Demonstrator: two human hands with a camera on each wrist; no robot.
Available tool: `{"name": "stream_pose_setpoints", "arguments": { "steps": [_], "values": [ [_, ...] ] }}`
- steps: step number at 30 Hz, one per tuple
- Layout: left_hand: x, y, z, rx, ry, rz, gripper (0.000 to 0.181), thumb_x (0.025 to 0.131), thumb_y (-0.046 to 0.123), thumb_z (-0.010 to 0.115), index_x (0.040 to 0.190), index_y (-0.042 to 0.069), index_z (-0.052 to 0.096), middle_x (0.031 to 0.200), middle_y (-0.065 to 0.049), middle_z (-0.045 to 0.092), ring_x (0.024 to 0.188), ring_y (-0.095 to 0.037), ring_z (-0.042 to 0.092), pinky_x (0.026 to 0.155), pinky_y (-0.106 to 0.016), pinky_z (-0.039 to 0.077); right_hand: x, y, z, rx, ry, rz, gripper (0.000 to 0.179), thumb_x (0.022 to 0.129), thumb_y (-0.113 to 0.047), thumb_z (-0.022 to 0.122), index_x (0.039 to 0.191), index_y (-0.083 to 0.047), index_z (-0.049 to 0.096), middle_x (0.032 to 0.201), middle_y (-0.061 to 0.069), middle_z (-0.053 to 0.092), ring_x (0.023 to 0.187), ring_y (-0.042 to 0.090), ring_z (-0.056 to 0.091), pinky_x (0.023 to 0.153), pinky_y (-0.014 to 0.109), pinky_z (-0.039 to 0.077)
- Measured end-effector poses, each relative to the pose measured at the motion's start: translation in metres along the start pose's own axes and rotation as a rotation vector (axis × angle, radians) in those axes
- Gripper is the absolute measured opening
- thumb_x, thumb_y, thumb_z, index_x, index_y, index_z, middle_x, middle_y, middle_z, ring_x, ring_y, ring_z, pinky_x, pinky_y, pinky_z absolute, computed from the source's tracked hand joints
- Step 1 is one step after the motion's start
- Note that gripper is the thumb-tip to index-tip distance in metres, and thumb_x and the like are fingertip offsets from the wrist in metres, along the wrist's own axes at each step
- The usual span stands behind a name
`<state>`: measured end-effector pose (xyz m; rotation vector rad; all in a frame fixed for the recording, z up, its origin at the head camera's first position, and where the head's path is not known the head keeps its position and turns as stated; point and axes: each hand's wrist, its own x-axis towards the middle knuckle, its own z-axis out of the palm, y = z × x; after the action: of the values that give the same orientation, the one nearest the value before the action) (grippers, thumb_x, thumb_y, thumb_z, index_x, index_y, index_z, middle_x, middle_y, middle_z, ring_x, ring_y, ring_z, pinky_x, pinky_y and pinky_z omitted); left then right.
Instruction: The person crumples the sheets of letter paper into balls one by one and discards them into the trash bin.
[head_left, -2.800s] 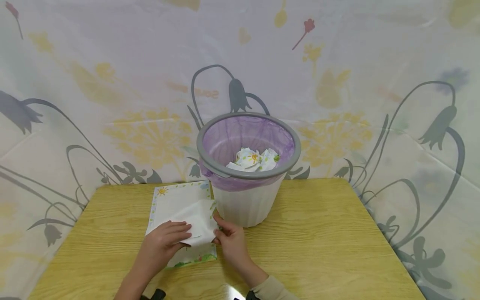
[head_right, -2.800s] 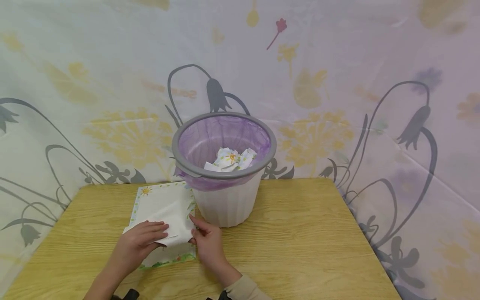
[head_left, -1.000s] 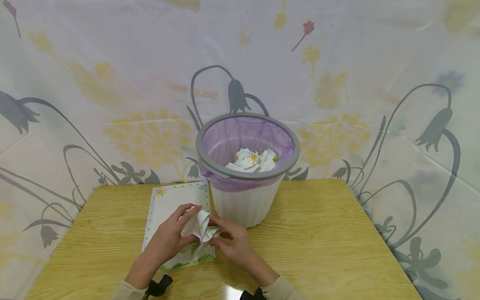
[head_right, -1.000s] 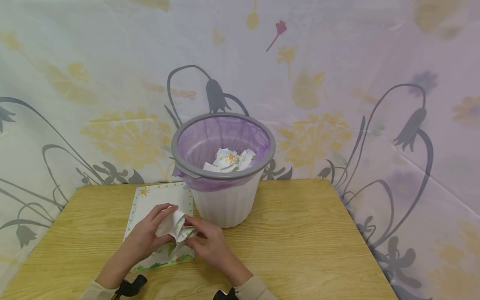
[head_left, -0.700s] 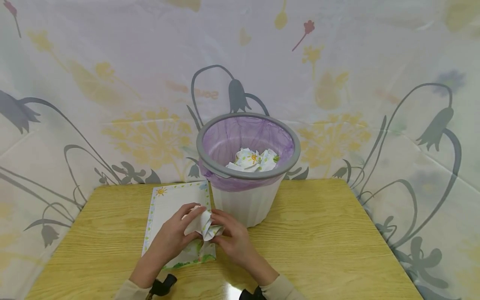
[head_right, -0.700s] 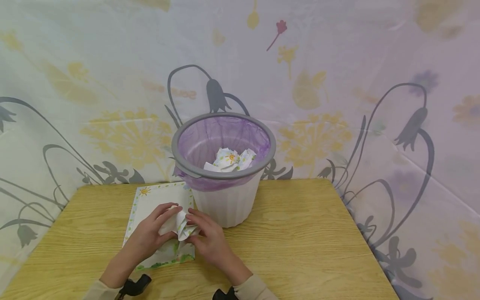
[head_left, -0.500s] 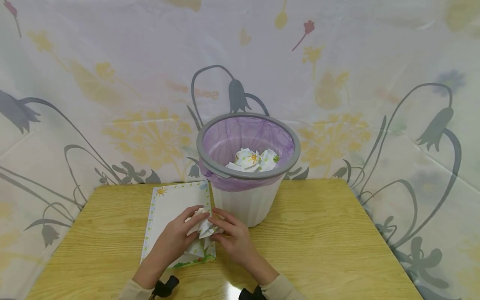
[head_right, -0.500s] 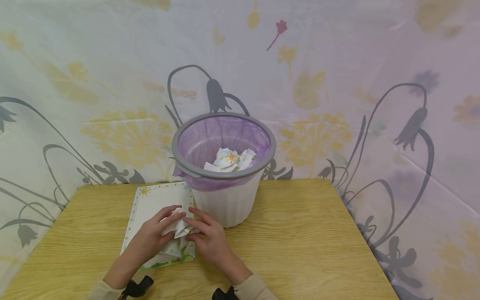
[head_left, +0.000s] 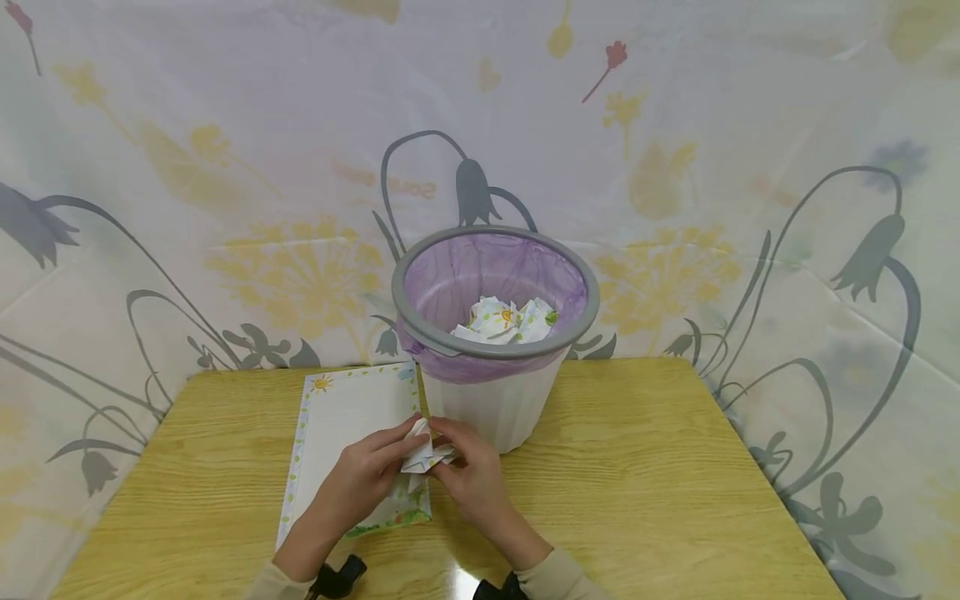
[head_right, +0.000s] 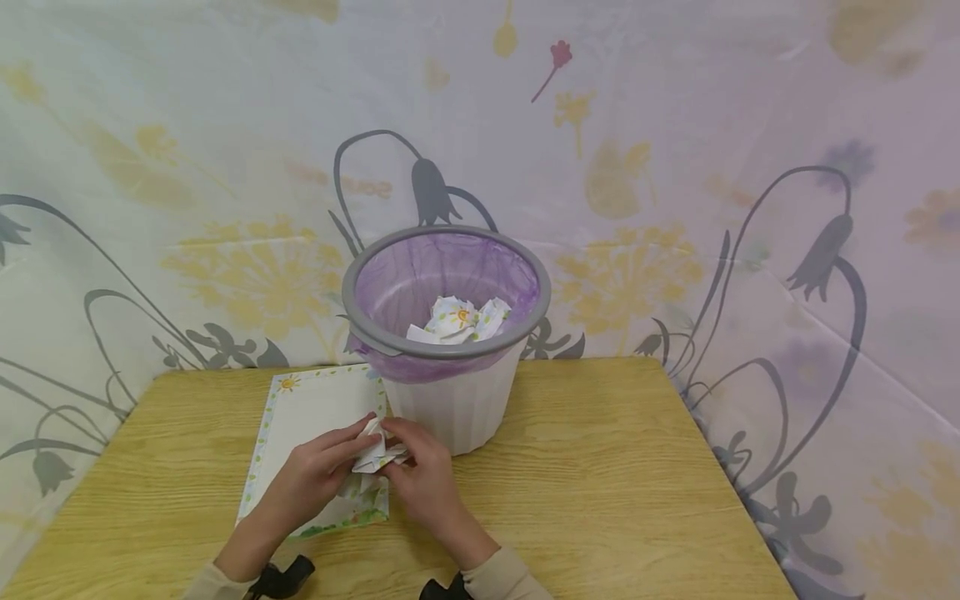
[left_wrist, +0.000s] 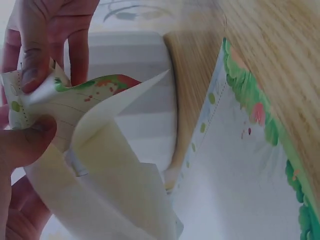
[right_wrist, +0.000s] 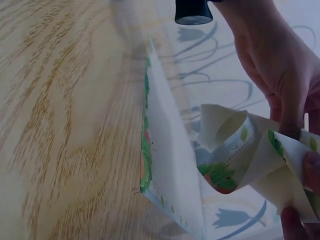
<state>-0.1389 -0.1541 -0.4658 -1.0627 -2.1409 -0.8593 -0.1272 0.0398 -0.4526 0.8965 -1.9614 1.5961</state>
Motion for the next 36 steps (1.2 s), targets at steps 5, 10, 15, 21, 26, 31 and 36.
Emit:
{"name": "stream_pose_setpoints", "arguments": {
  "steps": [5,10,15,21,26,31,36],
  "values": [
    [-0.005,0.005,0.001,-0.056,-0.077,-0.035,0.063,0.071,-0.013,0.062,0.132,0.004,0.064,0.142,-0.020,0.053,0.114,-0.030,0.061,0.084,-0.017,0.050,-0.001,0.001,0.001,-0.037,0.040,0.032,0.048,0.069,0.019,0.080,0.114,0.012,0.065,0.107,0.027,0.067,0.088,0.044,0.065,0.061,0.031,0.058],
    [-0.007,0.008,0.002,-0.079,-0.098,-0.049,0.061,0.077,0.000,0.078,0.136,0.004,0.061,0.146,-0.021,0.048,0.122,-0.034,0.056,0.099,-0.020,0.045,-0.004,0.000,0.001,0.016,0.059,0.140,0.045,0.072,0.017,0.078,0.115,0.011,0.066,0.106,0.025,0.069,0.092,0.044,0.065,0.064,0.031,0.059],
    [-0.005,0.009,0.009,-0.066,-0.034,-0.015,0.064,0.068,0.001,0.088,0.128,0.005,0.067,0.144,-0.019,0.051,0.115,-0.035,0.060,0.097,-0.024,0.049,-0.004,-0.003,-0.001,0.045,0.062,0.188,0.042,0.073,0.018,0.076,0.114,0.011,0.067,0.102,0.026,0.069,0.092,0.045,0.065,0.066,0.031,0.059],
    [-0.003,0.012,0.013,-0.072,-0.002,-0.027,0.060,0.068,-0.007,0.086,0.124,0.004,0.069,0.141,-0.018,0.054,0.113,-0.034,0.062,0.095,-0.023,0.049,-0.003,-0.008,-0.002,0.011,0.060,0.244,0.043,0.074,0.015,0.079,0.115,0.010,0.068,0.103,0.023,0.070,0.097,0.043,0.066,0.073,0.036,0.059],
    [-0.004,0.012,0.015,-0.071,0.003,-0.043,0.057,0.068,-0.011,0.085,0.121,0.005,0.071,0.138,-0.018,0.056,0.112,-0.034,0.063,0.093,-0.024,0.051,-0.001,-0.010,-0.004,-0.026,0.034,0.267,0.046,0.074,0.012,0.080,0.119,0.010,0.067,0.110,0.021,0.071,0.103,0.039,0.066,0.075,0.034,0.057],
    [-0.009,0.011,0.014,-0.111,-0.024,-0.106,0.053,0.071,-0.010,0.083,0.120,0.008,0.072,0.142,-0.015,0.054,0.118,-0.033,0.060,0.096,-0.024,0.049,0.001,-0.009,-0.008,0.029,-0.041,0.301,0.045,0.077,0.016,0.075,0.120,0.013,0.064,0.115,0.024,0.068,0.106,0.040,0.064,0.081,0.042,0.057],
    [-0.012,0.010,0.017,-0.172,-0.005,-0.109,0.059,0.071,-0.011,0.083,0.126,0.008,0.068,0.144,-0.016,0.052,0.125,-0.033,0.055,0.100,-0.022,0.045,0.000,0.000,-0.010,0.119,-0.094,0.359,0.044,0.076,0.022,0.068,0.118,0.011,0.064,0.116,0.023,0.067,0.107,0.038,0.063,0.089,0.050,0.054]
  ]
}}
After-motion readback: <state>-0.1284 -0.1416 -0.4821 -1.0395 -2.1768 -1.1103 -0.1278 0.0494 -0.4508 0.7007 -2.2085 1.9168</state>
